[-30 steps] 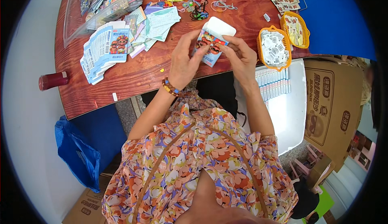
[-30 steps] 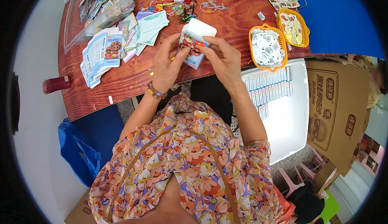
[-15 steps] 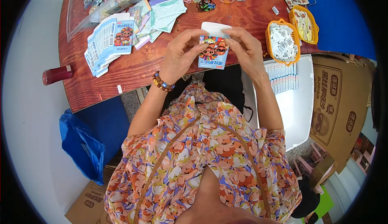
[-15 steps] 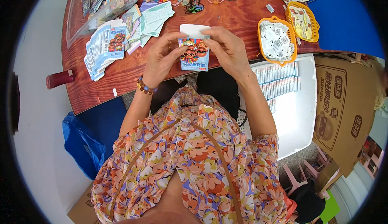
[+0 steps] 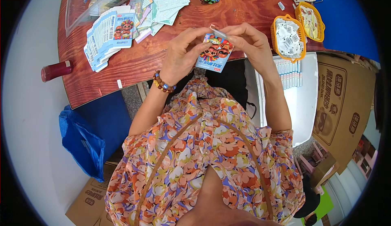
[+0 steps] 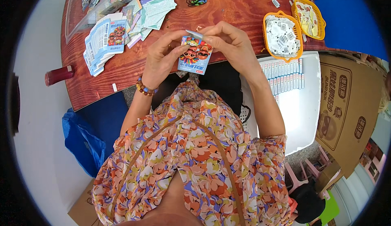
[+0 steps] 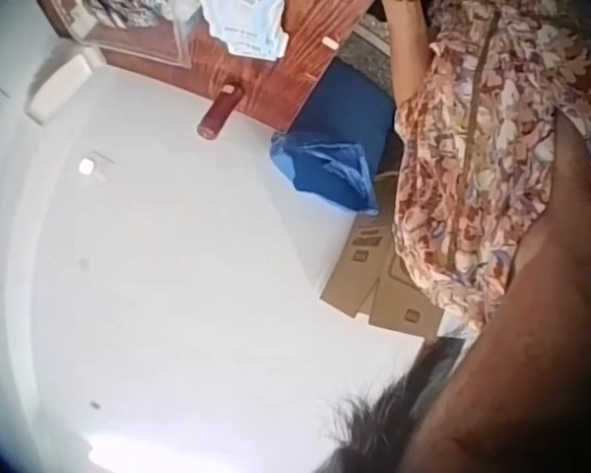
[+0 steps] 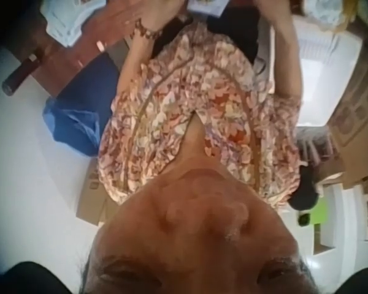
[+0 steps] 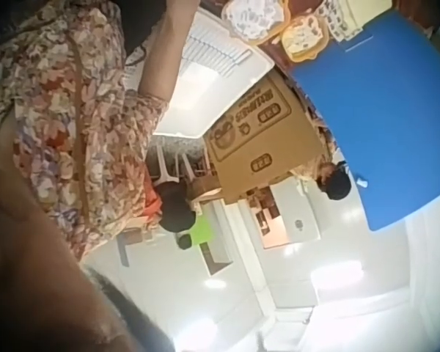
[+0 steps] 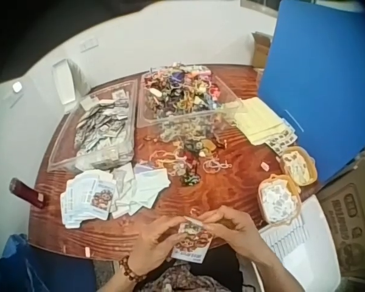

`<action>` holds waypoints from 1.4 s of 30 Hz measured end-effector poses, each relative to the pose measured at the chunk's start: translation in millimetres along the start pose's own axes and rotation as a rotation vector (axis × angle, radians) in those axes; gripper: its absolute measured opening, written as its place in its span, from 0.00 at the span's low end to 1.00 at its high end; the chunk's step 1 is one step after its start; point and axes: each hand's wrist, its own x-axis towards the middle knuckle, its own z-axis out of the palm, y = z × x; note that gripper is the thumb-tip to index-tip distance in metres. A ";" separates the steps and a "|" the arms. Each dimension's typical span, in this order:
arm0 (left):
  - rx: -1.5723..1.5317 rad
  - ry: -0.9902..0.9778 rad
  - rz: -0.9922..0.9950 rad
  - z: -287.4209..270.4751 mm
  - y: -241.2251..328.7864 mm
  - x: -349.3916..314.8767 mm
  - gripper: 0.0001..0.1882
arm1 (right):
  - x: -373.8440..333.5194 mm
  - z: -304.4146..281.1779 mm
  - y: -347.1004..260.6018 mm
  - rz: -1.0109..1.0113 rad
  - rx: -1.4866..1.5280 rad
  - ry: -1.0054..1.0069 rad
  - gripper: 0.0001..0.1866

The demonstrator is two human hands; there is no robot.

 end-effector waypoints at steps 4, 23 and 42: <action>0.079 -0.042 -0.035 -2.1 6.3 -2.6 0.18 | 2.7 -2.8 -7.8 0.030 -0.090 -0.101 0.13; 0.088 -0.140 -0.082 -7.4 9.4 2.2 0.24 | 0.3 -0.1 -13.5 -0.008 -0.508 -0.077 0.14; 0.250 -0.158 0.015 -1.5 -0.4 -2.4 0.22 | -27.5 4.5 3.5 -0.265 -0.772 -0.082 0.13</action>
